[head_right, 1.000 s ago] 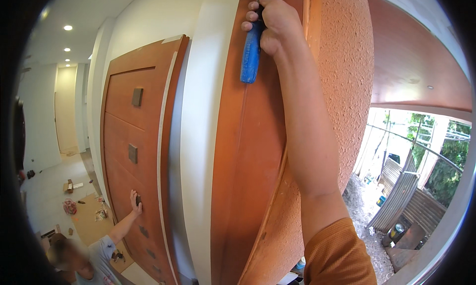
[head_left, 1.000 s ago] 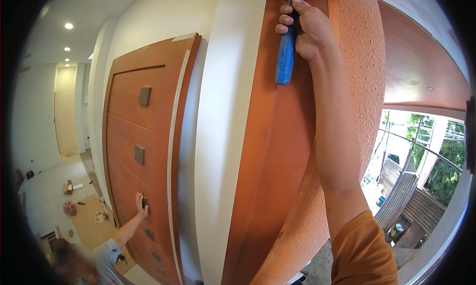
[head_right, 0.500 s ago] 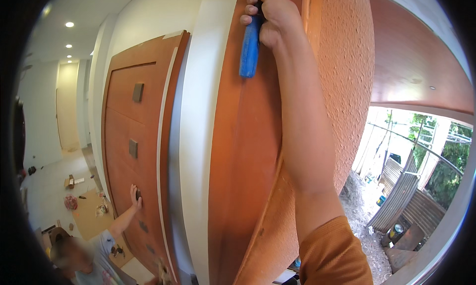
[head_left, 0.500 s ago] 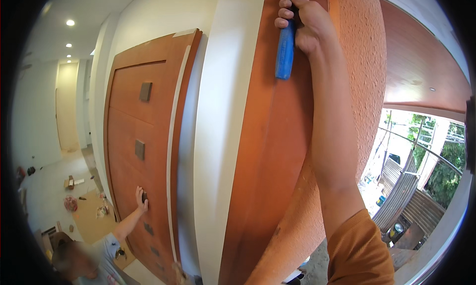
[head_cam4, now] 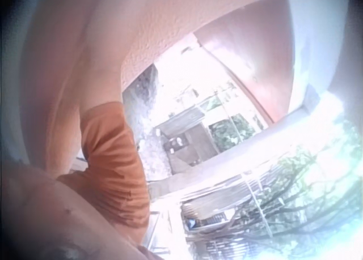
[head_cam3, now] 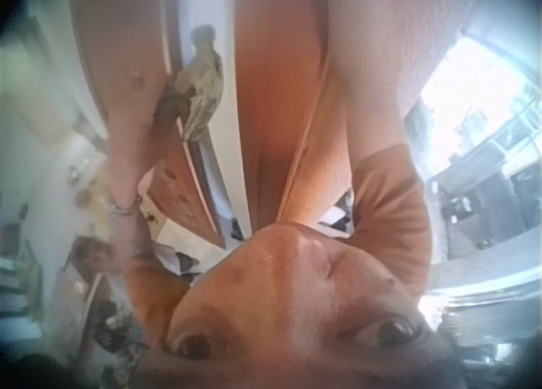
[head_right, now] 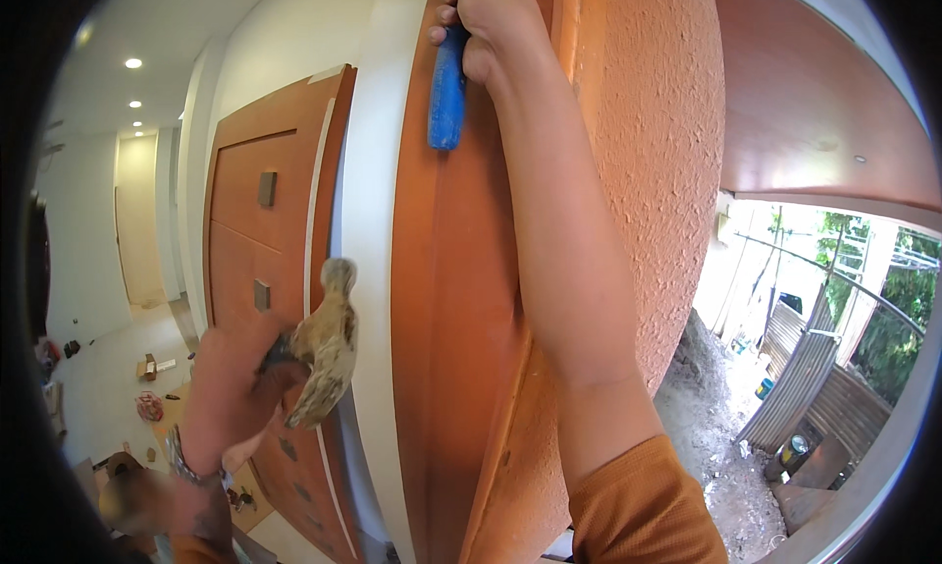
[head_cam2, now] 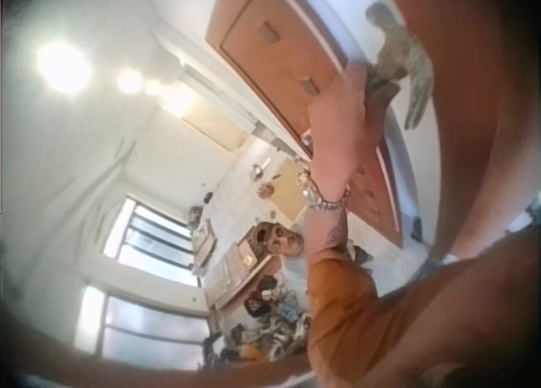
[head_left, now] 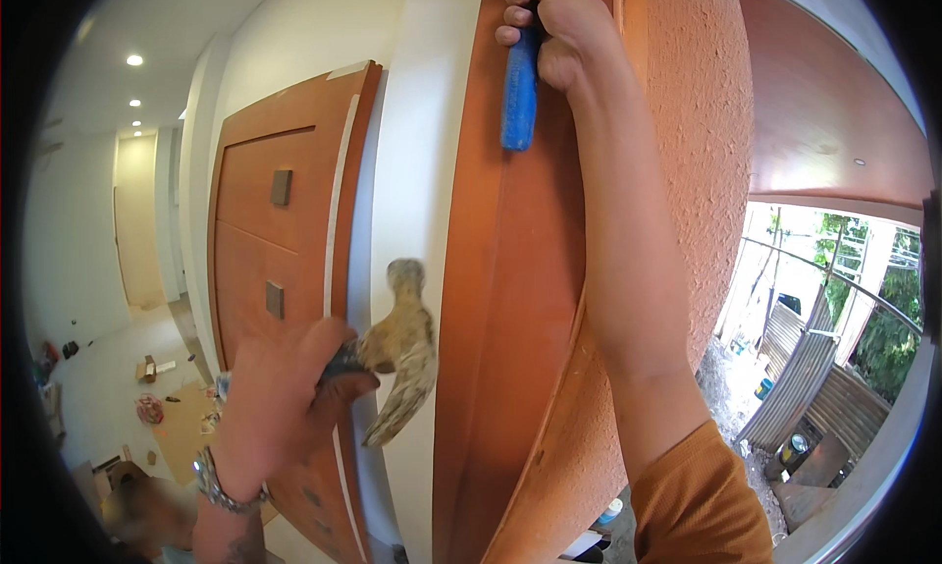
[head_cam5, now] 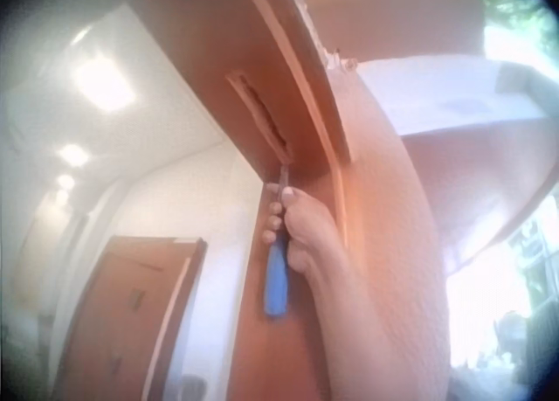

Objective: The person uses a chisel and a hammer to create a recessed area in a door frame. The person holds the chisel against the wood and strikes the handle with the hammer to remove small pieces of material.

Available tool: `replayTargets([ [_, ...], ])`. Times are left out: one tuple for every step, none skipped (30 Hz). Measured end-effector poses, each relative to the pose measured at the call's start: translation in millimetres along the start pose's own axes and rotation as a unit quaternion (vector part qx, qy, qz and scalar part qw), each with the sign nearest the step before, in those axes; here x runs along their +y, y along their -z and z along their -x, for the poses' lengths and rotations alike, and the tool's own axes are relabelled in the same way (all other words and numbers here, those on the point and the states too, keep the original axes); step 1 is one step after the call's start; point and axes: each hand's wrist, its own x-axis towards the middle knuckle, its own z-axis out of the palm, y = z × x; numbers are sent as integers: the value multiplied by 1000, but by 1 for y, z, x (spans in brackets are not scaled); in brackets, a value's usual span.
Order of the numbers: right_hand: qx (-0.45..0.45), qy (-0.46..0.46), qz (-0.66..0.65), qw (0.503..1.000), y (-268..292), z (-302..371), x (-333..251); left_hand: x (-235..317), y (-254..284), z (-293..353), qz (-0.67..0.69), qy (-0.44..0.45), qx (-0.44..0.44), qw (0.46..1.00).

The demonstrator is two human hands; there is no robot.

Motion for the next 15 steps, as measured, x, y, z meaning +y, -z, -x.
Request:
replayTargets([
  [-4, 1, -1, 1000, 1, -3, 1, 2, 2, -11, -4, 3, -2, 1000],
  [-7, 3, 4, 1000, -2, -4, 4, -2, 2, -19, -37, -50, -16, 998],
  [-9, 0, 6, 1000, -4, -5, 6, -5, 2, -26, -71, -102, -29, 992],
  [-7, 5, 1, 1000, 0, -7, 5, -4, 0, -37, -67, -108, -35, 991],
  [-3, 11, -3, 1000, 6, -7, 3, -1, -7, -51, -102, -141, -30, 984],
  [-4, 9, -6, 1000, 6, -6, 3, 2, -11, -58, -142, -164, -21, 976],
  [-1, 6, -6, 1000, 5, -5, 2, 1, -14, -64, -143, -162, -23, 976],
  [-1, 6, -8, 1000, 3, -5, 1, 0, -17, -71, -160, -183, -14, 970],
  [-4, 6, -10, 1000, 2, -6, 2, -2, -19, -76, -176, -205, -5, 963],
  [-1, -3, -17, 1000, 4, -8, 4, -4, -22, -80, -178, -204, -4, 963],
  [0, -10, -25, 1000, 3, -9, 4, -5, -24, -83, -200, -199, 17, 959],
  [-4, -8, -26, 1000, 3, -10, 3, -5, -25, -86, -222, -194, 39, 955],
  [-4, -4, -20, 1000, 2, -9, 3, -6, -25, -89, -225, -194, 41, 954],
  [-2, 0, -12, 1000, 3, -9, 4, -7, -25, -93, -221, -185, 46, 956],
  [-2, 3, -12, 1000, 4, -10, 5, -7, -25, -96, -217, -176, 51, 959],
])
